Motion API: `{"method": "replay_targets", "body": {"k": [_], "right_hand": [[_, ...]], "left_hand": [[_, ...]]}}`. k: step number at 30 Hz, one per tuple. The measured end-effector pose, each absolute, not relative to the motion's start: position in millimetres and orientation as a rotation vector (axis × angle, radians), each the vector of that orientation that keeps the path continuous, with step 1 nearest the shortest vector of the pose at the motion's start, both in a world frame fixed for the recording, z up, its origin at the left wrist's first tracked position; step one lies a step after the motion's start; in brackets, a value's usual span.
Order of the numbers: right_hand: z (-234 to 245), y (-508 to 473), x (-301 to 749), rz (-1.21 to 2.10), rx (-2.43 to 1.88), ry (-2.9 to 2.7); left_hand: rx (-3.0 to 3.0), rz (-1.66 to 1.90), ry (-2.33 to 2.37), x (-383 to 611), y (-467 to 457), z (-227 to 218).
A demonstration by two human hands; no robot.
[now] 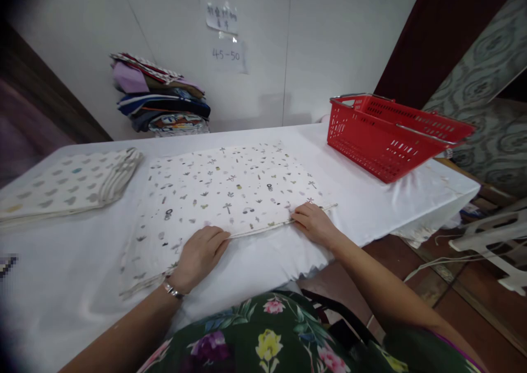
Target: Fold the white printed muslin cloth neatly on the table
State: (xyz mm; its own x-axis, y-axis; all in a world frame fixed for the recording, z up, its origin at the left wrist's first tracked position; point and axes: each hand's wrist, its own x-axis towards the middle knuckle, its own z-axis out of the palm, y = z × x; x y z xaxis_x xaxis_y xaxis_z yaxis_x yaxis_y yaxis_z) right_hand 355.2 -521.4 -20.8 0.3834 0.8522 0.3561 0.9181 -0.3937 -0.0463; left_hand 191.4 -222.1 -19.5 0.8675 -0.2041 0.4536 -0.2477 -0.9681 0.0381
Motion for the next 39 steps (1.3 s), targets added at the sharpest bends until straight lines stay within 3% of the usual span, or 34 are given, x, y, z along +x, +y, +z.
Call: {"method": "replay_targets", "body": {"k": [9,17,27,32,39], "right_hand": [[-14.0,-515.6,360.3,-0.455,-2.458,-1.467],[-9.0,-506.8,361.2,-0.291,-2.711,-1.224],[-20.3,-506.1,370.6,-0.308,-2.311,-1.071],[-24.1,-514.4,370.7,-0.225,-2.322,-1.174],[-28.9,-513.4,365.4,-0.392,-2.31,-1.123]], "left_hand": [[2.941,0.779,-0.362,192.7,-221.5,-14.3],[3.019,0.707,-0.495,194.2,-219.4,-13.7],[3.03,0.769,-0.527,203.0,-219.6,-9.2],[3.035,0.632,-0.591,199.6,-223.4,-12.4],[3.001,0.709,-0.579,202.6,-219.3,-11.5]]}}
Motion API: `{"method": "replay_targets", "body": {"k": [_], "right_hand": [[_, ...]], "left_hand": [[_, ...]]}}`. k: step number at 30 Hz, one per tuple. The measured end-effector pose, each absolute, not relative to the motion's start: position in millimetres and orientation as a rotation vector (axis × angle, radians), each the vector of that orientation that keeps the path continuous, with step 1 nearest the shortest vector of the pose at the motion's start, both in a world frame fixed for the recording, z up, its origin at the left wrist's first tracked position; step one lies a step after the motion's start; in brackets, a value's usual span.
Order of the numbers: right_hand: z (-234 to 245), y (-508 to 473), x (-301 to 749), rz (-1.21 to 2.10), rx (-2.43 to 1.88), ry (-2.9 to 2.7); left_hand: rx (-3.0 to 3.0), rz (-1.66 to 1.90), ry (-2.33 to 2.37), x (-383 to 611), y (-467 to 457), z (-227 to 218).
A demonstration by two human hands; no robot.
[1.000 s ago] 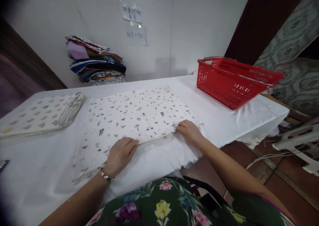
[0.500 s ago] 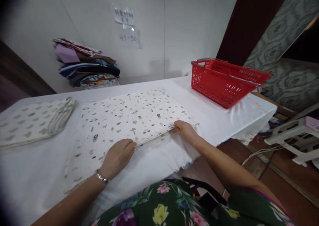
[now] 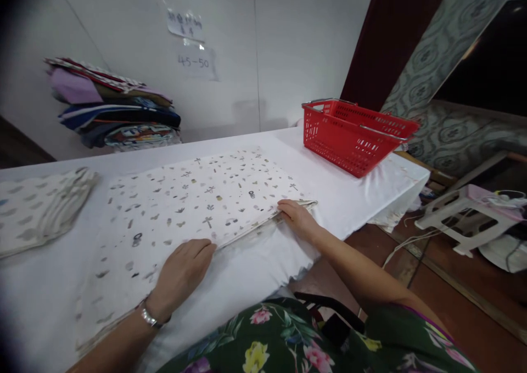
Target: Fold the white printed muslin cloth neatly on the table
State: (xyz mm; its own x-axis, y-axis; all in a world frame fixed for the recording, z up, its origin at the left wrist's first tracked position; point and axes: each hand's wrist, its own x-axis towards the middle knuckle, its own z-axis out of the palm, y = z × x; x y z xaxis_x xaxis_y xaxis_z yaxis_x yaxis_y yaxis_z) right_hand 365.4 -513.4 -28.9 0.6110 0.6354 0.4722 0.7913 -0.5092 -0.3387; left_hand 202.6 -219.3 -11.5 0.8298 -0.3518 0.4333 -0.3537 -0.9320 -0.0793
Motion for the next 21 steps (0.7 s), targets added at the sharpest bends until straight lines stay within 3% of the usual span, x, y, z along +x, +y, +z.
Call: {"method": "replay_targets", "body": {"k": [10,21], "right_hand": [[-33.5,-534.0,363.9,-0.336,-2.347,-1.123],[-39.5,-576.3,376.4,-0.528,-2.608,-1.035]], "left_hand": [[2.997,0.707,-0.624,204.2,-212.7,-19.6],[3.014,0.737,-0.598,207.6,-214.1,-10.6]]}}
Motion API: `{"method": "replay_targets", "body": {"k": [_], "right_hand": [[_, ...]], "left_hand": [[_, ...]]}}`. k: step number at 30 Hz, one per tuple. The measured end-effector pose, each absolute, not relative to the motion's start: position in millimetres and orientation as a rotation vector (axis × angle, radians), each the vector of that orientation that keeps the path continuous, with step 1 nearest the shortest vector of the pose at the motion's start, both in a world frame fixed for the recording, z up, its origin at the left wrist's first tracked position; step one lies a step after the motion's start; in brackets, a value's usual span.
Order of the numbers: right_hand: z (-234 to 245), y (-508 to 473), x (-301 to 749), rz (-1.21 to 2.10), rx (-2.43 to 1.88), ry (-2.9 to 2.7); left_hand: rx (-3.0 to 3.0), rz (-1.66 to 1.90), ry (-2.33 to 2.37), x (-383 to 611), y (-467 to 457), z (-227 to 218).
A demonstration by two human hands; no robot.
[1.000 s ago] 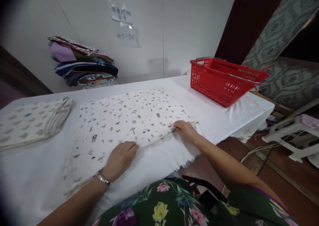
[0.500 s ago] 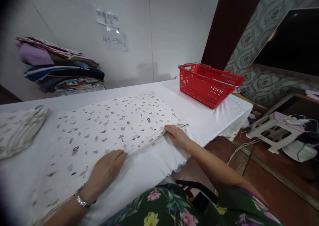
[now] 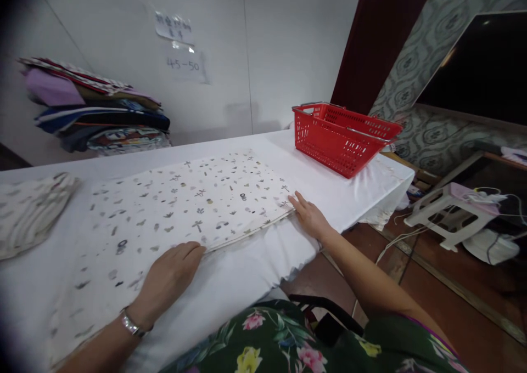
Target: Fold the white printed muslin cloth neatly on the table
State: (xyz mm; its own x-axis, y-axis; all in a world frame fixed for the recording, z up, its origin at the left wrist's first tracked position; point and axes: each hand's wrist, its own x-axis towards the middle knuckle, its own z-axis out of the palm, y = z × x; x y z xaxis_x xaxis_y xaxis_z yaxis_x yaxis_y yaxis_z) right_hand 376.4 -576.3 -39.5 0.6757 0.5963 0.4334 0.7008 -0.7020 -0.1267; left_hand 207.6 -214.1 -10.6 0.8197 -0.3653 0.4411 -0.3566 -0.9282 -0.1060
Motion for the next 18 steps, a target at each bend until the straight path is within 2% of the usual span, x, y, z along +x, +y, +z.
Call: {"method": "replay_targets", "body": {"k": [7,13,18], "right_hand": [[-24.2,-589.9,381.2,-0.511,-2.61,-1.143],[-25.6,-600.7,380.6,-0.451,-2.568,-1.152],[-26.4,-594.7,374.6,-0.491,-2.487,-1.178]], "left_hand": [[-2.981,-0.767,0.488,213.2,-205.3,-5.5],[-2.94,-0.649,0.568,211.2,-210.8,-16.3],[-2.943,-0.733,0.469,213.2,-209.9,-11.8]]}}
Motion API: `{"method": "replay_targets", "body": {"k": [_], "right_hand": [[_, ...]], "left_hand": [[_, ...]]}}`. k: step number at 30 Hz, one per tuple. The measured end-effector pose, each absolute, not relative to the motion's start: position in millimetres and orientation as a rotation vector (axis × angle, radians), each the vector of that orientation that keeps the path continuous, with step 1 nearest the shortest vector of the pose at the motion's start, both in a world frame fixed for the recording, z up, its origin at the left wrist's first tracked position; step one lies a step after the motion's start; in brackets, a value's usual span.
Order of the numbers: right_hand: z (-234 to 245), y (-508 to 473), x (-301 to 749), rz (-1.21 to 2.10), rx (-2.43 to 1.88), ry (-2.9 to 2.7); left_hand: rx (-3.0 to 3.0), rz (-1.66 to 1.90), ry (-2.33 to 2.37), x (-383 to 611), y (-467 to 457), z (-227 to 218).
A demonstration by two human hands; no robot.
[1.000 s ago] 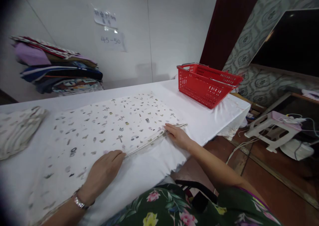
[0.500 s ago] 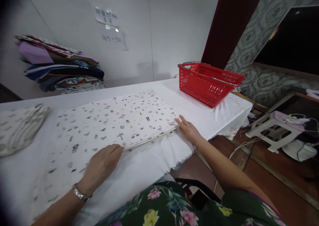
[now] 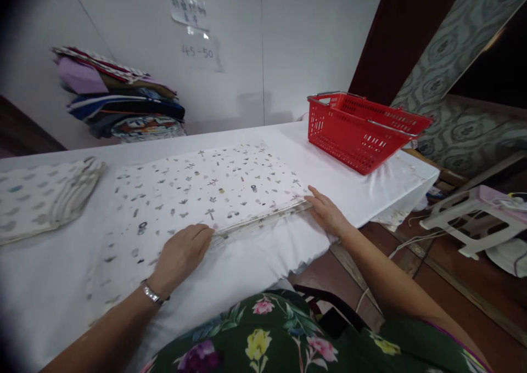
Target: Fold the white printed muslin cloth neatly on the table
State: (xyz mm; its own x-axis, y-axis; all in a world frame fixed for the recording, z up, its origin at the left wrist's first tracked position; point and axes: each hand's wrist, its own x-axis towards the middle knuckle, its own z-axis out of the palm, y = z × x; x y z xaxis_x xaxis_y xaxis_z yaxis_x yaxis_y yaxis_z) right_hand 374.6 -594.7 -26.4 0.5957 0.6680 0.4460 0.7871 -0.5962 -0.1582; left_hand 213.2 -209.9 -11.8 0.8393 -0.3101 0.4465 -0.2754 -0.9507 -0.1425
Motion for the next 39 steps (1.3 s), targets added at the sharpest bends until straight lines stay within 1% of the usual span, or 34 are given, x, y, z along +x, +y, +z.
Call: {"method": "replay_targets", "body": {"k": [6,9,14,19,24,27,32,36,39], "right_hand": [[-21.7,-579.5,370.8,-0.438,-2.382,-1.464],[-22.0,-573.7,368.4,-0.408,-2.334,-1.495],[-24.1,-565.8,366.2,-0.452,-2.506,-1.196],[-23.0,-556.7,369.7,-0.45,-2.727,-1.124],[-14.1,-546.9,374.6,-0.431,-2.879,-1.083],[-6.1,-540.3,381.0,-0.398,-2.865,-1.102],[-4.7,-537.1,390.7,-0.654,-2.664,-1.006],[-17.4,-541.9,386.2,-0.461,-2.583,-1.283],[-21.7,-545.6,381.0,-0.404,-2.595,-1.296]], "left_hand": [[-3.014,-0.768,0.422,217.1,-207.3,-10.6],[-3.054,-0.762,0.411,217.1,-206.6,-10.6],[-3.093,-0.8,0.387,216.0,-205.4,-7.7],[-3.087,-0.822,0.449,213.3,-206.2,-11.1],[-3.101,-0.673,0.513,211.3,-208.8,-16.4],[-3.099,-0.628,0.448,213.4,-207.2,-7.1],[-2.972,-0.8,0.277,214.9,-197.0,10.7],[-2.93,-0.563,0.505,206.8,-195.9,-2.4],[-2.939,-0.475,0.536,202.2,-199.1,-12.9]]}}
